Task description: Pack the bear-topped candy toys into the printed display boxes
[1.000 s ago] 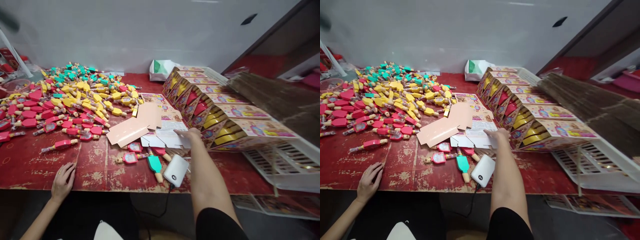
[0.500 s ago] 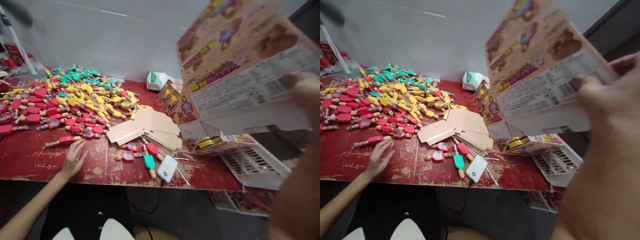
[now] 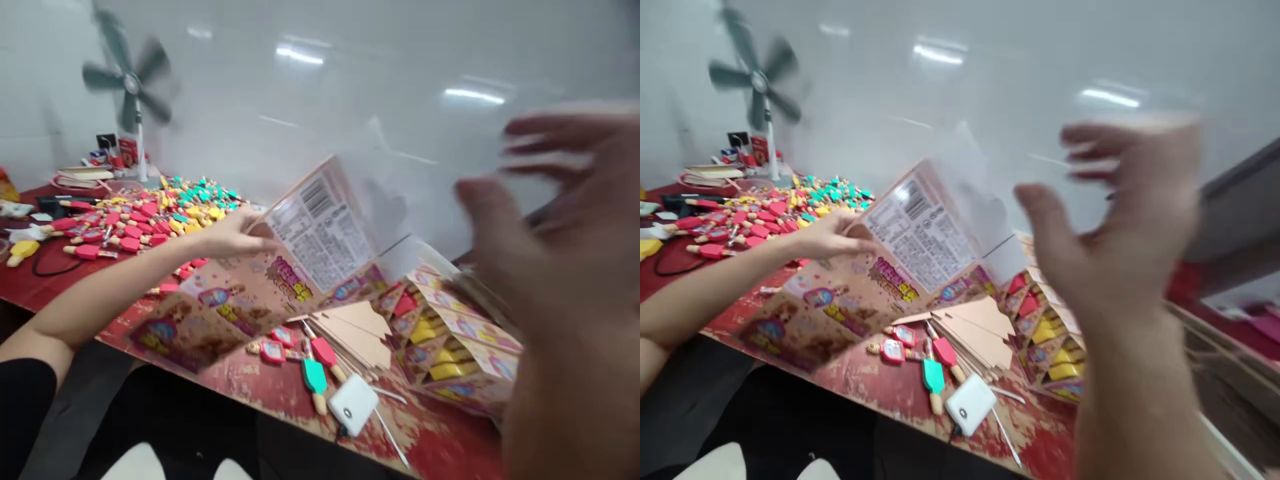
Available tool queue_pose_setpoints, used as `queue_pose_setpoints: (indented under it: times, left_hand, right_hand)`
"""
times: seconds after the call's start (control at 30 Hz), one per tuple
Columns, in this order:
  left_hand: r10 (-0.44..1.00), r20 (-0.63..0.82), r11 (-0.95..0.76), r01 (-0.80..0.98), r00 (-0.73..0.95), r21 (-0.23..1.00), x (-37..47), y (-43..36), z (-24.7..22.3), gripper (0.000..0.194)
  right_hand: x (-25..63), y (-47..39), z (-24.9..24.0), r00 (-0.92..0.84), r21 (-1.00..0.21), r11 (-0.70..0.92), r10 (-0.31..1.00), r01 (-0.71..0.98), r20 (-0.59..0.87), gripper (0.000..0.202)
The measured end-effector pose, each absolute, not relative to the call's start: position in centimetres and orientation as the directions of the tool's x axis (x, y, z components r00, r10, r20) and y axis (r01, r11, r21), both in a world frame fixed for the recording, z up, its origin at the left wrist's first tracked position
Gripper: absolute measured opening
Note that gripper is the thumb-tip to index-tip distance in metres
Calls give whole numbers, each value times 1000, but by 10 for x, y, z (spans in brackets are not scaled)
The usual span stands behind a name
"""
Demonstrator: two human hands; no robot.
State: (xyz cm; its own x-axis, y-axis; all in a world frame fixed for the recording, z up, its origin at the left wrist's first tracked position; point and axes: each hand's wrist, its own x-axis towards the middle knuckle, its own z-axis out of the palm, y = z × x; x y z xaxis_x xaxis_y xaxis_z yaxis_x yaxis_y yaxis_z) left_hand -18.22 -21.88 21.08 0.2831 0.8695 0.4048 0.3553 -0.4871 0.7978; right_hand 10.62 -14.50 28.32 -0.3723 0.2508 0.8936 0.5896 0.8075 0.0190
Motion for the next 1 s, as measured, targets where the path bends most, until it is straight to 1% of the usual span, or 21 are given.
queue_pose_setpoints:
  times: [0.07, 0.1, 0.17, 0.23, 0.3, 0.37, 0.43, 0.53, 0.6, 0.63, 0.67, 0.73, 0.8, 0.83, 0.87, 0.93, 1.0]
  left_hand:
    - [899, 403, -435, 255, 171, 864, -193, -241, 188, 26]
    - [912, 394, -409, 221, 110, 885, -195, -252, 178, 28]
    - [925, 380, -375, 176, 3, 910, -196, -270, 163, 30]
    - [921, 382, -368, 158, -76, 916, -194, -284, 151, 31]
    - [915, 386, -368, 150, -117, 918, -193, -293, 141, 31]
    - [913, 377, -359, 136, -156, 924, -193, -301, 131, 34]
    - [912, 359, -340, 124, -197, 932, -190, -308, 116, 41]
    - [886, 334, -321, 95, -322, 942, -183, -320, 84, 49]
    - [859, 293, -298, 53, -420, 953, -178, -328, 61, 49]
    - [870, 241, -269, -3, -431, 963, -177, -332, 52, 49]
    - [897, 181, -236, -92, -404, 967, -178, -334, 47, 51]
    - [965, 97, -172, -306, -246, 936, -186, -333, 50, 67]
    - [993, 111, -117, -449, -41, 886, -201, -323, 70, 88]
    - [990, 133, -98, -456, 45, 884, -210, -314, 85, 93]
    - [983, 136, -71, -430, 123, 900, -218, -305, 101, 92]
    - [966, 104, -32, -292, 238, 956, -228, -288, 133, 77]
    - [961, 91, -54, -146, 262, 988, -231, -278, 158, 56]
  right_hand:
    - [93, -140, 259, -473, 77, 878, 179, 473, 863, 61]
    - [83, -136, 248, -530, 109, 891, 161, 442, 833, 63]
    - [61, -130, 231, -582, 148, 882, 162, 448, 797, 74]
    - [41, -129, 223, -567, 140, 868, 182, 477, 803, 88]
    - [27, -130, 223, -544, 129, 862, 187, 491, 818, 92]
    - [18, -131, 226, -543, 132, 874, 167, 468, 823, 85]
    - [12, -131, 228, -545, 142, 884, 142, 445, 826, 77]
    - [5, -133, 222, -580, 150, 910, 113, 386, 807, 68]
    - [1, -138, 213, -629, 115, 937, 127, 330, 767, 60]
    - [-1, -142, 208, -664, 93, 949, 139, 300, 734, 55]
    - [-2, -147, 203, -703, 83, 959, 138, 270, 697, 48]
    - [-5, -158, 194, -766, 119, 972, 80, 201, 638, 35]
    - [-8, -170, 189, -786, 186, 975, -19, 123, 618, 25]
    - [-10, -177, 188, -784, 213, 973, -61, 93, 618, 21]
    - [-12, -185, 189, -777, 232, 970, -96, 66, 622, 16]
    - [-16, -201, 193, -769, 262, 965, -146, 29, 623, 8]
    - [-19, -218, 198, -742, 318, 947, -184, 43, 645, 6]
